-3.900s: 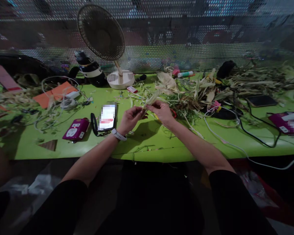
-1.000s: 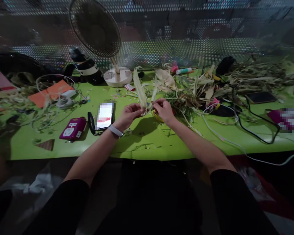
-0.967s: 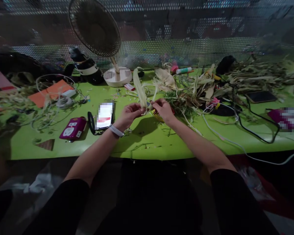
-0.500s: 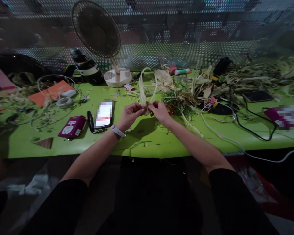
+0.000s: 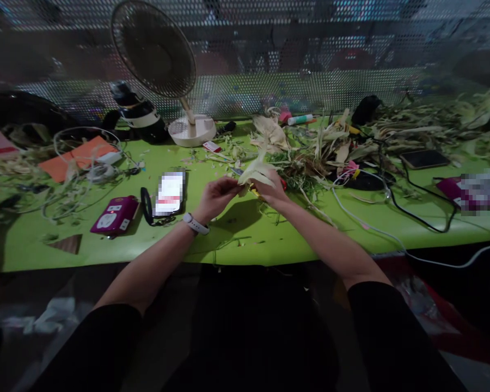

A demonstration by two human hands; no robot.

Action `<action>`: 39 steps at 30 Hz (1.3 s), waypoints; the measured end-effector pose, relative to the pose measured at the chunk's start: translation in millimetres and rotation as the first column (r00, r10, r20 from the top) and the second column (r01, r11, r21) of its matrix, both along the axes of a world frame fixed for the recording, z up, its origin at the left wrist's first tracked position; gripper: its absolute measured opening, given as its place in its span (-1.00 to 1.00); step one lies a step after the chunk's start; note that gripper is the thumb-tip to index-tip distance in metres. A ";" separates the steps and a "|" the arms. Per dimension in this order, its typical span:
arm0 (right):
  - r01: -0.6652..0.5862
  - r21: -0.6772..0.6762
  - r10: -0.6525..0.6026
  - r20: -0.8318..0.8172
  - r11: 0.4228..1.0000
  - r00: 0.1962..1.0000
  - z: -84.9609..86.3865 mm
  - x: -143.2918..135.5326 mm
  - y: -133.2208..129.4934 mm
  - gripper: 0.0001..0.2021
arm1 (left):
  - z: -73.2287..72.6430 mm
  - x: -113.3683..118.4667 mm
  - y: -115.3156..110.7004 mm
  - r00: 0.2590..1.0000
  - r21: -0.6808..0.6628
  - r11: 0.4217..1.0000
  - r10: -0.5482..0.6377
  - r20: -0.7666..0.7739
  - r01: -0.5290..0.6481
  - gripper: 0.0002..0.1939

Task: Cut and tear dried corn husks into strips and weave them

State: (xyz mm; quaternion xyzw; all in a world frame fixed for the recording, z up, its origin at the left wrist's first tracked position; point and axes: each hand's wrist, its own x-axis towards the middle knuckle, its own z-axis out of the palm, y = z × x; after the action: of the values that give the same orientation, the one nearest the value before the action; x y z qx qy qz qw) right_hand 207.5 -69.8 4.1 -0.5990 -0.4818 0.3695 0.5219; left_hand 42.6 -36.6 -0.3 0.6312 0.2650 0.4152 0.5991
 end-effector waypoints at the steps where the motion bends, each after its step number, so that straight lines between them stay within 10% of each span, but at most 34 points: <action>1: 0.008 0.003 -0.008 -0.036 1.000 0.999 -0.1 0.7 1.2 -0.82 | 0.8 -0.4 0.0 1.000 -0.011 1.000 0.008 0.004 -0.008 -0.75; 15: 0.060 0.100 -0.036 -0.226 0.993 0.973 3.7 -13.0 0.1 -0.75 | 3.2 -0.3 1.6 0.993 -0.129 0.986 0.110 0.030 -0.105 -0.70; 19: 0.189 0.250 -0.141 -0.196 0.950 0.970 8.3 -8.4 -2.4 -0.81 | 3.1 -1.3 4.7 0.992 -0.293 0.951 0.117 0.051 -0.097 -0.64; 26: -0.128 0.286 0.139 -0.016 0.950 0.990 8.5 -6.9 -9.7 -0.67 | -2.1 0.7 4.7 0.996 -0.297 0.954 0.068 0.055 -0.049 -0.69; 39: 0.003 0.341 -0.063 0.166 0.940 0.984 -7.9 -11.8 -9.1 -0.70 | -5.9 3.6 1.1 0.998 -0.196 0.980 -0.011 0.057 0.022 -0.85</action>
State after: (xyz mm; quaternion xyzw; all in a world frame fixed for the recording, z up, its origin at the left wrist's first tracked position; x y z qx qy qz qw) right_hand 195.6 -78.9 -3.8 -0.5383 -0.5717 0.2185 0.5793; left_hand 46.1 -35.5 -6.3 0.5593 0.2829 0.3992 0.6691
